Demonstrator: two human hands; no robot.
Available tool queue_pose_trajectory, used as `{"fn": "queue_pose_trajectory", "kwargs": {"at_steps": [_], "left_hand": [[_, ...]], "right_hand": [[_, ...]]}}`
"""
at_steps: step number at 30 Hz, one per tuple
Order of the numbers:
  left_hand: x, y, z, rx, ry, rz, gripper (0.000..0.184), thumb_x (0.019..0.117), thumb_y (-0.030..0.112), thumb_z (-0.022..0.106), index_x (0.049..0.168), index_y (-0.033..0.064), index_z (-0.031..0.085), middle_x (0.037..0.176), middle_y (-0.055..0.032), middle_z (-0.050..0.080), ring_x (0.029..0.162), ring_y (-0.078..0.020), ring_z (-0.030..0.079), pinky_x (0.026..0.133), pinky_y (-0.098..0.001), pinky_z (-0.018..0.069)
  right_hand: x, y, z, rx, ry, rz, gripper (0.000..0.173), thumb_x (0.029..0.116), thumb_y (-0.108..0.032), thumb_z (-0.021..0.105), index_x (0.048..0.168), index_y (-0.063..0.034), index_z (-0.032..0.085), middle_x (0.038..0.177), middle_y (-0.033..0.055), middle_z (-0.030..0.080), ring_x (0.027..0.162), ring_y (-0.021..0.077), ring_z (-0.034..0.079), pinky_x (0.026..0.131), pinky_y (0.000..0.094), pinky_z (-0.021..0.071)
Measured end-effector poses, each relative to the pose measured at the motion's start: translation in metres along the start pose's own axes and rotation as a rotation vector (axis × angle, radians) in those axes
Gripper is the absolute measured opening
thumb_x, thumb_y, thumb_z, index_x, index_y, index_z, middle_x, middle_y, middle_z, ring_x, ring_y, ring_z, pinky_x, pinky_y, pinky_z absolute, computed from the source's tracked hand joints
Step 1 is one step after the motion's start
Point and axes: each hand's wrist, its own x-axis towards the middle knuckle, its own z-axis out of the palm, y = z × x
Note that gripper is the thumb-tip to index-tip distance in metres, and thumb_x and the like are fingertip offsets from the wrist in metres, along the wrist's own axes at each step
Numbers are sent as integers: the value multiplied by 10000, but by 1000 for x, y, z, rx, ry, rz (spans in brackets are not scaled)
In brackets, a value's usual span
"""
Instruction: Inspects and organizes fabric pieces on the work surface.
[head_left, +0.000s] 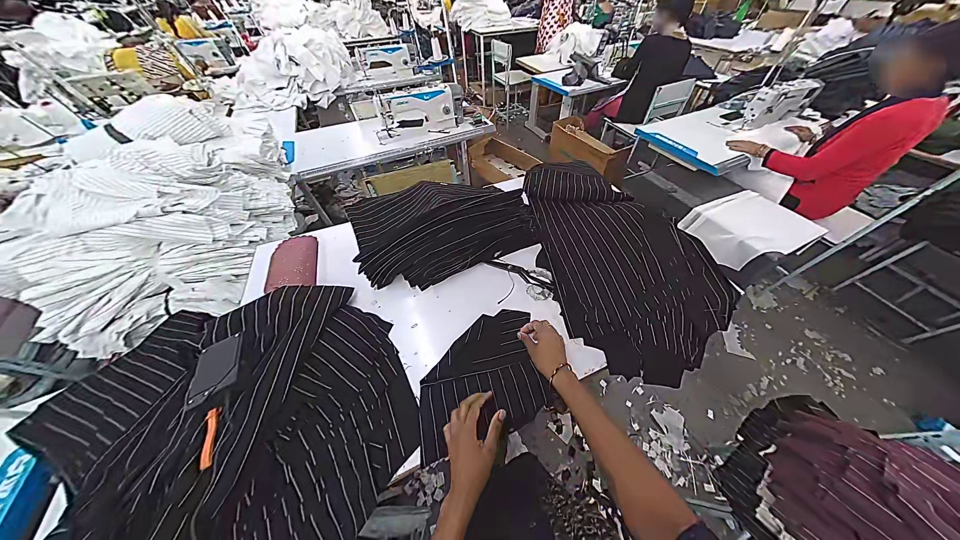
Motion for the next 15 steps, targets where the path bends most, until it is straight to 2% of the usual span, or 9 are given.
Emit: {"fn": "queue_pose_trajectory", "kwargs": {"at_steps": [2,3,6,7,9,11,13,14,15], "left_hand": [[13,1,-2,-187,-47,-74,495,969,367,603,1334,37,651,1252,-129,700,1182,-346,622,1024,-601,424],[18,2,-2,-249,-63,-92,498,977,343,599,1360,26,623,1245,-129,703,1176,-317,636,1037,-558,450],[28,4,-3,-314,-129,-117,488,1007,293,591,1413,23,574,1266,-140,691,1155,-281,651,1016,-479,495],[30,5,-3,-311,-156,-120,484,1015,293,581,1424,34,568,1268,-134,690,1154,-271,652,1010,-469,501],[34,9,-3,-328,-200,-125,504,1027,294,563,1460,37,530,1263,-126,693,1145,-257,651,990,-457,503],[37,12,-3,-422,-215,-112,605,1028,286,548,1536,-3,393,1287,-154,673,1156,-249,648,996,-438,507],[39,14,-4,-568,-210,-109,716,1021,302,528,1574,-55,246,1370,-217,607,1248,-253,605,1078,-406,470],[38,18,-6,-626,-182,-152,741,1006,326,539,1557,-80,254,1387,-241,581,1271,-252,586,1102,-395,455],[37,22,-8,-676,-120,-235,706,993,322,585,1496,-107,338,1358,-254,584,1249,-246,590,1094,-387,459]], "right_hand": [[-5,-3,7,98,72,-27,296,1021,-203,617,1212,18,664,1208,223,669,1092,336,669,986,470,517],[-6,-1,9,111,121,-32,338,1013,-203,632,1261,26,632,1279,240,636,1131,350,657,999,468,517],[3,6,1,-63,117,20,618,959,-369,704,1458,-43,543,1558,217,442,1391,404,471,1118,565,396],[6,5,-3,-97,91,40,573,954,-394,708,1417,-77,593,1545,193,461,1401,409,442,1095,601,377],[8,2,-5,-49,80,12,366,977,-324,684,1242,-73,705,1366,183,612,1303,387,527,1060,584,401],[-6,-5,3,92,105,-123,301,998,-246,652,1165,-6,721,1173,190,709,1140,338,655,1024,499,491],[-41,-19,18,192,57,-297,268,995,-211,633,1103,14,732,1059,169,738,1014,285,711,956,457,552],[-65,-26,26,193,-28,-359,258,996,-193,617,1093,16,732,1053,172,735,1009,287,707,954,462,548],[-89,-32,33,171,-122,-402,244,986,-157,610,1079,33,733,1061,195,730,1024,310,704,964,479,540]]}}
